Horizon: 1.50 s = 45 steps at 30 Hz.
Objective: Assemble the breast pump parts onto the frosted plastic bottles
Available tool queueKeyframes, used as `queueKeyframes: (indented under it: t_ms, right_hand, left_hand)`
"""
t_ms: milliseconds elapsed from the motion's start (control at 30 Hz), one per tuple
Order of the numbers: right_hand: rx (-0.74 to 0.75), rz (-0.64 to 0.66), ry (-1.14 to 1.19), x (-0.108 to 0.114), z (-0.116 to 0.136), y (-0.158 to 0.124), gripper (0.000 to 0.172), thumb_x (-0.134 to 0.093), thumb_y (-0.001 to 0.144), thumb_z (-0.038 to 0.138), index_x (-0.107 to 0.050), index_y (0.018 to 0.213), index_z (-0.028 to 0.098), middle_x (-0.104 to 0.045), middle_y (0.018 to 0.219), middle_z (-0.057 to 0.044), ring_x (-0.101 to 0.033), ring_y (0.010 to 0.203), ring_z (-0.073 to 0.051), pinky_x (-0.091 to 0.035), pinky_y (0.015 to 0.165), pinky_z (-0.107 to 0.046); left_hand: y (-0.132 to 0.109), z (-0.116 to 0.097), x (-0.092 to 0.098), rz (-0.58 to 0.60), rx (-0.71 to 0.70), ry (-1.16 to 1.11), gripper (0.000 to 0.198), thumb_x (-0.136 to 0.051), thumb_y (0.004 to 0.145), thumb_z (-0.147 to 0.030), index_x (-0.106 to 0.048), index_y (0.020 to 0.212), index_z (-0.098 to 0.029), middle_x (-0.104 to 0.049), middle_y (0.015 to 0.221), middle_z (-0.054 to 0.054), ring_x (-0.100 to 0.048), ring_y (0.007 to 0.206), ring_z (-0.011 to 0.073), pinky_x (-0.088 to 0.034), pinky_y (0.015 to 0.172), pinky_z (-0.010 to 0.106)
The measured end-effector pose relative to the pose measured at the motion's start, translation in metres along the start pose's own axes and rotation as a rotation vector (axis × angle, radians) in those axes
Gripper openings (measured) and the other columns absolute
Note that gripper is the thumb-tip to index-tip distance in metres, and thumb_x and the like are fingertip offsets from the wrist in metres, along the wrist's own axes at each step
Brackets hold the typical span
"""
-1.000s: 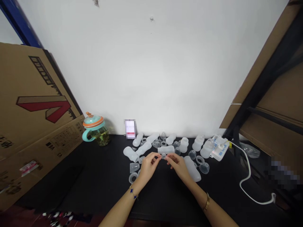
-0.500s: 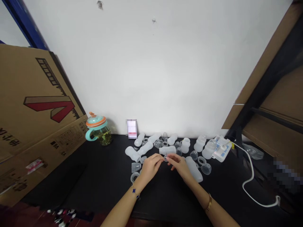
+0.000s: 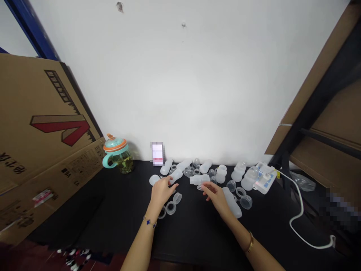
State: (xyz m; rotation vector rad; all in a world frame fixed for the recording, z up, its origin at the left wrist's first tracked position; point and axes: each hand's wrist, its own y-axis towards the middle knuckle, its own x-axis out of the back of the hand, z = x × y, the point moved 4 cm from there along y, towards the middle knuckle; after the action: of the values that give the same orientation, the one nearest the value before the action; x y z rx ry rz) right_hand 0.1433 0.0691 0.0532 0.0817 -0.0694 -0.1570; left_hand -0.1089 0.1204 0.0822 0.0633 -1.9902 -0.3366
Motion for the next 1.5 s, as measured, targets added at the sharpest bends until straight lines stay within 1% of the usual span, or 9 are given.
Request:
queueKeyframes:
  t_ms: [267,433,633,733,800,933,1200,1333,1500]
  right_hand:
    - [0.009,0.002,-0.047,0.0,-0.001,-0.002,0.037,-0.071,0.077,0.052,-0.074,0.093,0.019,-0.074,0.092,-0.009,-0.067,0.073,-0.022,-0.048,0.048,-0.026]
    - [0.006,0.005,-0.049,0.001,0.0,-0.002,0.039,-0.071,0.077,0.054,-0.074,0.094,0.019,-0.074,0.094,-0.009,-0.067,0.075,-0.023,-0.048,0.048,-0.026]
    - [0.015,0.013,-0.053,0.001,-0.003,-0.001,0.037,-0.07,0.078,0.052,-0.074,0.094,0.019,-0.074,0.093,-0.008,-0.067,0.074,-0.022,-0.049,0.049,-0.026]
    - [0.012,0.01,-0.047,0.001,-0.004,0.0,0.035,-0.072,0.078,0.05,-0.074,0.094,0.02,-0.073,0.092,-0.007,-0.066,0.073,-0.021,-0.048,0.048,-0.025]
    - [-0.008,0.012,-0.008,0.0,-0.003,0.001,0.035,-0.073,0.076,0.05,-0.074,0.093,0.019,-0.073,0.091,-0.007,-0.066,0.071,-0.02,-0.047,0.047,-0.024]
    - [-0.096,0.044,0.108,-0.004,-0.003,-0.001,0.037,-0.076,0.074,0.05,-0.075,0.091,0.018,-0.071,0.086,-0.007,-0.065,0.068,-0.018,-0.048,0.045,-0.022]
    - [-0.141,0.048,0.178,-0.006,-0.005,-0.001,0.038,-0.08,0.069,0.048,-0.075,0.091,0.017,-0.072,0.085,-0.006,-0.065,0.066,-0.016,-0.049,0.044,-0.021]
    - [-0.098,0.016,0.178,-0.003,-0.002,0.0,0.04,-0.081,0.068,0.048,-0.075,0.094,0.018,-0.073,0.091,-0.007,-0.066,0.067,-0.018,-0.049,0.045,-0.022]
    - [0.001,-0.042,0.115,0.002,-0.001,0.001,0.043,-0.081,0.069,0.05,-0.075,0.098,0.019,-0.074,0.095,-0.009,-0.068,0.07,-0.022,-0.05,0.047,-0.026]
  left_hand:
    - [-0.001,0.001,-0.01,0.15,-0.044,0.087,0.025,-0.072,0.081,-0.033,-0.068,0.103,-0.023,-0.074,0.099,0.006,-0.069,0.09,0.0257,-0.038,0.065,0.027]
    - [-0.002,-0.005,-0.015,0.165,-0.116,0.025,0.019,-0.067,0.084,-0.023,-0.069,0.103,-0.023,-0.073,0.092,0.005,-0.068,0.088,0.0243,-0.04,0.067,0.027]
    - [-0.007,-0.024,-0.008,-0.048,-0.151,-0.45,0.039,-0.054,0.095,-0.038,-0.061,0.13,-0.021,-0.069,0.085,0.004,-0.062,0.068,0.0177,-0.046,0.067,0.027]
    - [-0.009,-0.031,-0.018,0.003,-0.125,-0.756,0.041,-0.053,0.095,-0.045,-0.067,0.125,-0.02,-0.07,0.093,0.007,-0.063,0.069,0.0178,-0.05,0.065,0.028]
    - [-0.009,-0.034,-0.029,0.075,-0.076,-0.93,0.043,-0.059,0.091,-0.046,-0.067,0.125,-0.02,-0.069,0.086,0.005,-0.063,0.069,0.0175,-0.052,0.066,0.028]
    - [-0.011,-0.037,-0.043,0.129,0.014,-1.124,0.063,-0.082,0.069,-0.034,-0.063,0.127,-0.019,-0.063,0.082,0.0,-0.061,0.068,0.0131,-0.049,0.059,0.021]
    - [-0.017,-0.047,-0.039,0.158,-0.005,-1.154,0.05,-0.082,0.07,-0.028,-0.066,0.117,-0.02,-0.068,0.099,0.003,-0.063,0.073,0.0135,-0.051,0.061,0.021]
    - [-0.018,-0.049,-0.038,0.139,-0.05,-1.105,0.049,-0.083,0.068,-0.029,-0.069,0.115,-0.021,-0.065,0.114,0.006,-0.06,0.075,0.0129,-0.047,0.055,0.019]
    - [-0.019,-0.052,-0.045,0.241,-0.029,-1.195,0.049,-0.081,0.067,-0.024,-0.069,0.115,-0.019,-0.065,0.113,0.007,-0.059,0.071,0.012,-0.051,0.057,0.021]
